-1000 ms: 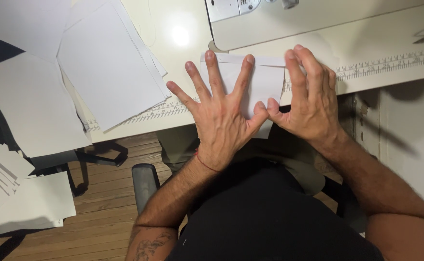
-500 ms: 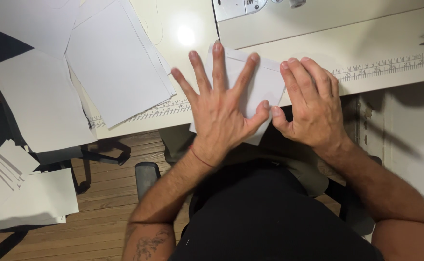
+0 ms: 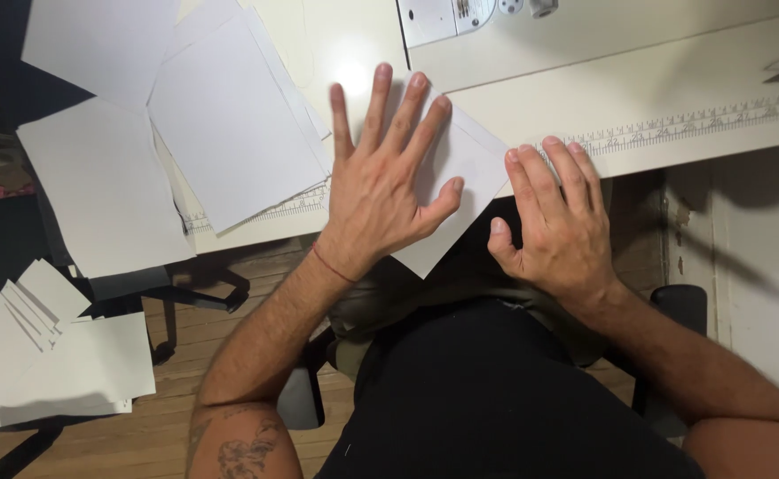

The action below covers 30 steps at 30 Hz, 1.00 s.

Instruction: Folding and trimming white sheets of material at a sewing station

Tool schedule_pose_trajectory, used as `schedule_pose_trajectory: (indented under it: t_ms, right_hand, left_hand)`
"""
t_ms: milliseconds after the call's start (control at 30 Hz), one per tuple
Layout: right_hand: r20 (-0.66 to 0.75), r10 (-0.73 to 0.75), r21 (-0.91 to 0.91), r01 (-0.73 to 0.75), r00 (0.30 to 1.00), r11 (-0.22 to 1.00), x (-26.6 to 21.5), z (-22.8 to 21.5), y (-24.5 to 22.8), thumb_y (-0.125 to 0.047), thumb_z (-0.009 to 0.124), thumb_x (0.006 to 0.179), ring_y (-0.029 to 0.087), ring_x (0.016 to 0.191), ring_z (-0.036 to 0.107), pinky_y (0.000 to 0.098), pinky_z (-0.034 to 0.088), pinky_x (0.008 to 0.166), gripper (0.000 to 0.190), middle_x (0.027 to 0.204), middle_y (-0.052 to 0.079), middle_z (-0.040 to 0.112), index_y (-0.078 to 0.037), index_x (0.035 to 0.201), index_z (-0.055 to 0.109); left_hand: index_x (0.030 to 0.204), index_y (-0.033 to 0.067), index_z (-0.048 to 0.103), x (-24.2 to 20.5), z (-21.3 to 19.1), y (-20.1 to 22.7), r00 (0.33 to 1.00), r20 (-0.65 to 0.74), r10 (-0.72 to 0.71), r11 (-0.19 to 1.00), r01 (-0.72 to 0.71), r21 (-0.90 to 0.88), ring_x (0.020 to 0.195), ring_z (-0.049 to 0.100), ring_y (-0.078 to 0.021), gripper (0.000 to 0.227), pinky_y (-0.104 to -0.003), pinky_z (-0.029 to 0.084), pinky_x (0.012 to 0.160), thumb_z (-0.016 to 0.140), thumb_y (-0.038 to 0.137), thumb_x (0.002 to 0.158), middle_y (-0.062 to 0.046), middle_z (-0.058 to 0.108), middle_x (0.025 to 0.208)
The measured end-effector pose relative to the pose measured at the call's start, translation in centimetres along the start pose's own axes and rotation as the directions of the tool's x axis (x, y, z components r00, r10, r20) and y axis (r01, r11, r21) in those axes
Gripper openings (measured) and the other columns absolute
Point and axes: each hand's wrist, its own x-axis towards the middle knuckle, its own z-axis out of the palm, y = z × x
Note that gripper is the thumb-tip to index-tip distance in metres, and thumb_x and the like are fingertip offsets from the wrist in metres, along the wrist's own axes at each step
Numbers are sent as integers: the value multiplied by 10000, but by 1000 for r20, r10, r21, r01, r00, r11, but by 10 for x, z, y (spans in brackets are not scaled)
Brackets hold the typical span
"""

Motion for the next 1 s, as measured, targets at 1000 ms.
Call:
schedule_pose_trajectory:
  t_ms: [1000]
  right_hand:
    - [-13, 34, -31, -35, 999, 999, 19, 8, -3, -403, 417, 1004, 331, 1258, 586, 491, 460, 1000, 593, 1371, 136, 669, 27, 1301, 699]
  left_hand:
    - [1531, 140, 535, 59, -14, -41, 940, -152, 305, 945, -318, -70, 1398, 489, -437, 724, -626, 84, 1223, 449, 541, 934, -106, 520, 1579]
